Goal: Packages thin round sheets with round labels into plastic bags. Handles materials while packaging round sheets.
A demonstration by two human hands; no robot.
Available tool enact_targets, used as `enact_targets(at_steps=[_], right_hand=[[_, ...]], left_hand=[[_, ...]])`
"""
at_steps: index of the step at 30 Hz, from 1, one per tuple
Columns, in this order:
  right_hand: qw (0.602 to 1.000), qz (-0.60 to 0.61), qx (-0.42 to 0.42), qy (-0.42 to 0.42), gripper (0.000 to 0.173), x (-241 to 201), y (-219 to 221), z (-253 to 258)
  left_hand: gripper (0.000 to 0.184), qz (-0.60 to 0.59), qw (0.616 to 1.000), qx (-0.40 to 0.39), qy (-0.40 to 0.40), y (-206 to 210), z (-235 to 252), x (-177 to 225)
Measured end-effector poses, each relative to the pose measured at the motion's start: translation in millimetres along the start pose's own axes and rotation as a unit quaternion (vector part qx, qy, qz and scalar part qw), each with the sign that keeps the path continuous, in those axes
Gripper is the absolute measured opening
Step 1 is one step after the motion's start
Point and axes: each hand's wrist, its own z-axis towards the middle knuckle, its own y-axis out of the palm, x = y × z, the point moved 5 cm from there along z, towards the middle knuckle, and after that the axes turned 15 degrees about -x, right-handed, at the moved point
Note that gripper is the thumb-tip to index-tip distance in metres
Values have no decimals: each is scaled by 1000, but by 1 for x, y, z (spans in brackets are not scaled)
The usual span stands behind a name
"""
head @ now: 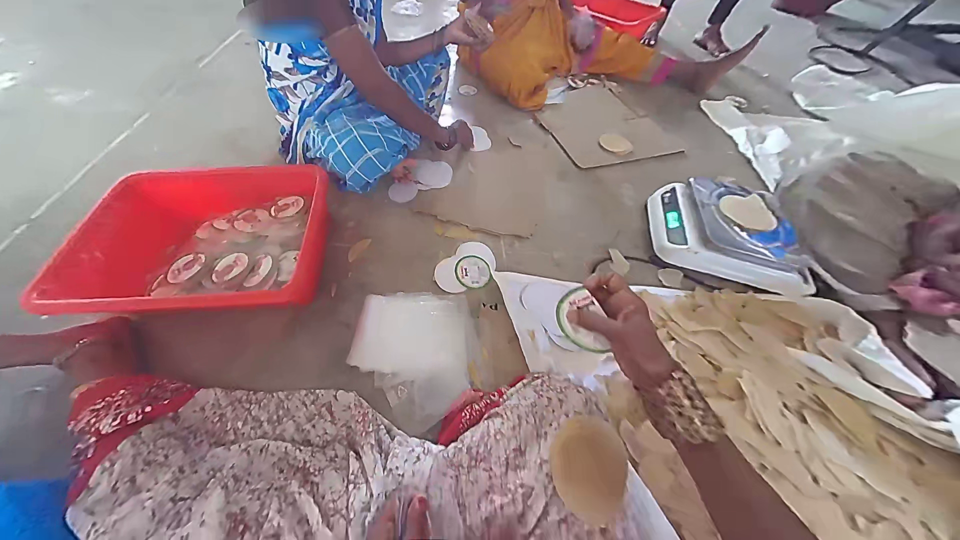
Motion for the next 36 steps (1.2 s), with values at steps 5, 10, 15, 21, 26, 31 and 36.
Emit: enact_targets(at_steps=[5,10,15,21,26,31,36], right_hand=[[992,-33,-109,60,49,-2,30,-114],[967,-238,-58,70,32,23,44,-164],[940,-341,-13,13,35,27,58,-177],[954,-279,109,24,45,8,52,-195],[951,-256,57,161,43,7,49,-189],[941,-285,5,185,53,19,55,-185],[915,-378,42,133,58,18,51,-188]], left_hand=[[16,-40,999,8,-25,1,-6,4],[16,-59,998,17,-27,-2,-4,3],[15,-74,997,23,-8,-6,-7,7],[20,-93,996,4,9,-8,-9,7],[20,-101,995,-2,17,-6,-8,8],[19,-116,993,-1,20,-9,-7,6],[19,-116,993,-4,18,-9,-7,4]])
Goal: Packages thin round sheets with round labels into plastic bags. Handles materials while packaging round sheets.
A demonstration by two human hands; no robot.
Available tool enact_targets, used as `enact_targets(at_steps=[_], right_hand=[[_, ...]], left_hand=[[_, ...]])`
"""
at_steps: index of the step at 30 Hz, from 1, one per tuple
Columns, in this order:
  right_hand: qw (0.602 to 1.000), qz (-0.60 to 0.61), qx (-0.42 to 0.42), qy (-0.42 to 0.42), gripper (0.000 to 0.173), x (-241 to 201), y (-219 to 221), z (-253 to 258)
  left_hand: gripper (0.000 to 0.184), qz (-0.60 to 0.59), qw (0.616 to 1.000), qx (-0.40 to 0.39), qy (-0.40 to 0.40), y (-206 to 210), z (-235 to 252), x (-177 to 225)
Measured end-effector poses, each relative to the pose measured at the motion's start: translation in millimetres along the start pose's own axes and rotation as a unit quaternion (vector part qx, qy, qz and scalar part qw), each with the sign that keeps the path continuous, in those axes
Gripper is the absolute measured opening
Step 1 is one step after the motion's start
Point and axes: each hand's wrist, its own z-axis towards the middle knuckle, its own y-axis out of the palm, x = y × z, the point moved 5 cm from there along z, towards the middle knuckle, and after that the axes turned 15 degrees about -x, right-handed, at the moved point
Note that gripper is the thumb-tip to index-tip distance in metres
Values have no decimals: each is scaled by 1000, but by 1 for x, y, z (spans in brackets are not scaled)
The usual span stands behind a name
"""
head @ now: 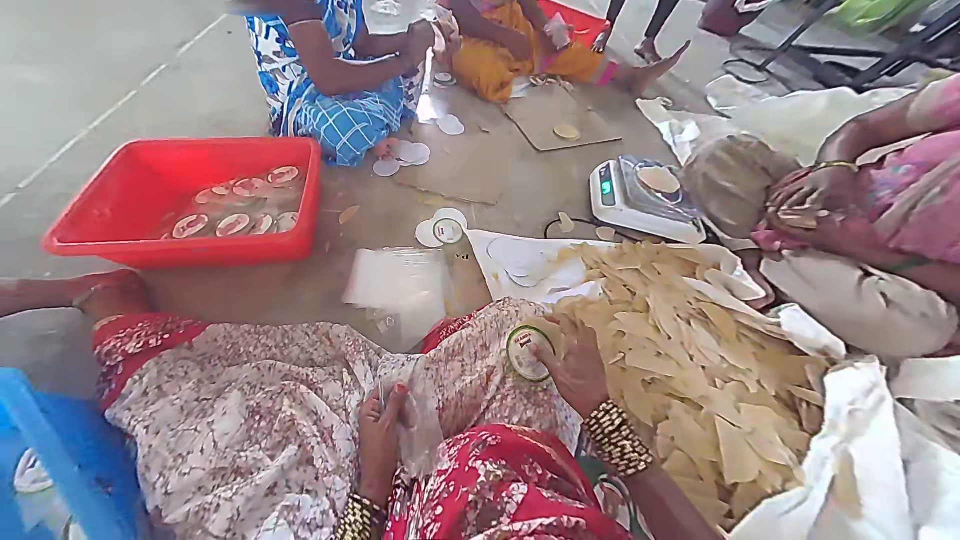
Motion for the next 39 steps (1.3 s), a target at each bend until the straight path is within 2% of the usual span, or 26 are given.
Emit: enact_targets(at_steps=[2,3,4,6,10,12,14,16,17,18,20,22,23,25,27,29,33,36,39], right_hand=[[999,18,-28,42,95,10,5,3],[996,29,-44,66,107,13,7,6],[994,34,-57,85,111,16,8,8],[990,60,-78,101,101,18,7,13],[964,245,-95,51,50,10,3,9],[953,298,-61,3,36,-2,-7,-5],[938,338,27,-78,26,-9,-19,-21],[908,387,79,-140,24,-9,-25,-27],[911,376,83,-145,23,-5,-24,-26],[930,330,77,-140,24,0,-23,-21],[979,160,47,-120,31,4,-19,-13],[993,20,36,-111,26,-2,-18,-11],[993,1,46,-113,23,-4,-18,-11],[985,76,89,-128,21,1,-20,-13],[955,213,110,-176,19,5,-19,-16],[946,252,103,-177,23,9,-17,-18],[986,82,84,-118,31,14,-13,-18],[992,52,48,-102,36,6,-12,-18],[993,31,35,-104,44,3,-10,-17]], left_hand=[[18,-2,1000,2,-4,1,0,1],[18,-3,1000,2,-4,1,0,1],[17,-6,1000,1,-4,1,0,2],[16,-13,1000,2,-6,1,0,1],[16,-6,1000,5,-28,2,-4,4],[13,-6,999,-5,-43,3,-12,9],[23,-14,998,-30,-57,3,-21,13],[32,-7,996,-38,-77,2,-28,15],[30,-1,996,-43,-79,1,-31,14],[25,9,996,-50,-74,0,-31,13],[17,28,995,-65,-68,-2,-30,13],[14,49,993,-81,-72,-1,-29,13],[14,61,992,-84,-73,0,-28,14],[12,73,994,-70,-46,2,-30,18],[11,73,997,-36,11,2,-34,25],[12,76,995,-16,63,3,-36,34],[18,98,979,-15,178,8,-41,53],[18,123,962,-28,244,12,-45,72],[19,104,955,-42,274,17,-47,90]])
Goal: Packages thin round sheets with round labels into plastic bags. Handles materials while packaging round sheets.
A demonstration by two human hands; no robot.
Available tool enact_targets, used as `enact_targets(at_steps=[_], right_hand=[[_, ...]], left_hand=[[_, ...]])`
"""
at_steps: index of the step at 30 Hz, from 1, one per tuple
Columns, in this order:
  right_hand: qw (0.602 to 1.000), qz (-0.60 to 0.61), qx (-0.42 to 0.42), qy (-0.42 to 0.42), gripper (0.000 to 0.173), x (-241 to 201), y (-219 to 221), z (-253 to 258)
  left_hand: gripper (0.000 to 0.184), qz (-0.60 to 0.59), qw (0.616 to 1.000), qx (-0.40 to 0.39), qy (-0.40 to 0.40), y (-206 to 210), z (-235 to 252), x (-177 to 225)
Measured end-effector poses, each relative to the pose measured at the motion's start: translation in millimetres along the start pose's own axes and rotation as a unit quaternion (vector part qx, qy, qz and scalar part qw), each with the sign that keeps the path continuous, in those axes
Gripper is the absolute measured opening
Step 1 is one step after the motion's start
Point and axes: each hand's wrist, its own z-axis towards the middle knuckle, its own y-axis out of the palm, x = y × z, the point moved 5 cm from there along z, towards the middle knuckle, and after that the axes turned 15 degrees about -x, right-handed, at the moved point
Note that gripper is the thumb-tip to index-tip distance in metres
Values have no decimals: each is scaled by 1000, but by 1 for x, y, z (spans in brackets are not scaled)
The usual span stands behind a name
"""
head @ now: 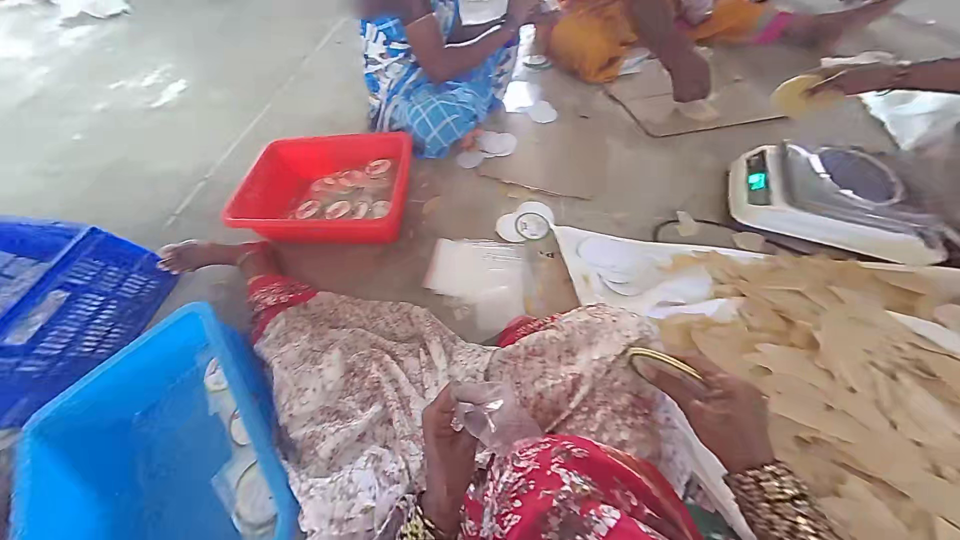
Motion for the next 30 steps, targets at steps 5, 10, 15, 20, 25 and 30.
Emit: enact_targets(at_steps=[5,10,15,20,25,30], right_hand=[[999,36,4,9,35,3,-5,6],[968,-68,105,-218,24,-30,-12,17],[941,-243,-9,-234,22,-10,38,1],[952,-213,-111,-188,75,7,44,-29],[991,-123,-57,-8,65,37,3,-52],[968,-7,-130,214,41,98,-7,-71]], left_hand=[[16,5,1000,-6,6,3,8,17],[18,-112,988,9,-103,10,1,5],[22,-179,974,29,-138,19,0,-2],[20,-151,972,41,-175,20,-6,-11],[24,-125,972,44,-196,19,-13,-17],[26,-136,966,56,-211,14,-16,-19]])
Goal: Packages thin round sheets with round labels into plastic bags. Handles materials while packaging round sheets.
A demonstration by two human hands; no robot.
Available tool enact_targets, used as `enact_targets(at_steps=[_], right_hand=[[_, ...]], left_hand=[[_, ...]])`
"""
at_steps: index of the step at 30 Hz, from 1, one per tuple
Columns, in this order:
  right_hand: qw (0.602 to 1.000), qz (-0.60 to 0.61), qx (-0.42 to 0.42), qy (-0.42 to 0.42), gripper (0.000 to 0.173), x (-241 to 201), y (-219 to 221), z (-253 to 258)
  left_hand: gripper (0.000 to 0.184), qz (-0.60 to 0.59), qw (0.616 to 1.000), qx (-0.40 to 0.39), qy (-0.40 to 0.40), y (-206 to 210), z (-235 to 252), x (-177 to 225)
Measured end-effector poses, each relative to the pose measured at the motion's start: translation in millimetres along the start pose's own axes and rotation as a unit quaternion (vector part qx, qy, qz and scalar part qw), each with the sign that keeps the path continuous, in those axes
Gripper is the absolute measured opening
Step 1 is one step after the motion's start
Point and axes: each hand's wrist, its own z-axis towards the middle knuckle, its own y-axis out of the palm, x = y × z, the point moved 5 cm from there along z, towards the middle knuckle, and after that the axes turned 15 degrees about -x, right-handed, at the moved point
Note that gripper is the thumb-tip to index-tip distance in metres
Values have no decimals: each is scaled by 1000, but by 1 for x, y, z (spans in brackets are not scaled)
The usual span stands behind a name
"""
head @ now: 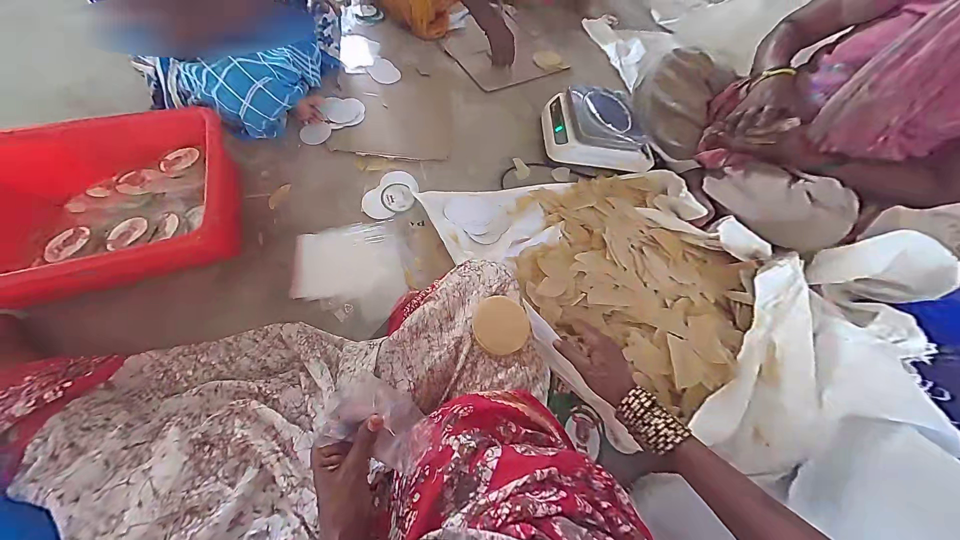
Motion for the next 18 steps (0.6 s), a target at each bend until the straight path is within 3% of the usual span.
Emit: enact_targets(at_steps=[2,4,9,11,14,16,18], right_hand=[[995,4,-69,73,42,14,6,2],[993,-10,-72,88,44,9,11,4],[983,88,116,-117,44,-67,-27,50],[955,243,62,-155,45,-120,-41,91],[857,489,-89,-137,62,-204,-37,160],[825,539,-131,-107,76,-245,-27,205],[820,553,-130,-71,78,-267,-15,245]], left_hand=[[25,-2,1000,17,-12,-1,-3,0],[24,-4,999,34,-24,-3,-5,1],[19,-5,999,17,-39,-7,-4,-4],[17,1,998,4,-58,-11,-3,-14],[11,35,996,-1,-88,-19,-3,-28],[11,48,995,-15,-85,-23,-2,-35],[11,60,995,-27,-79,-27,-1,-36]])
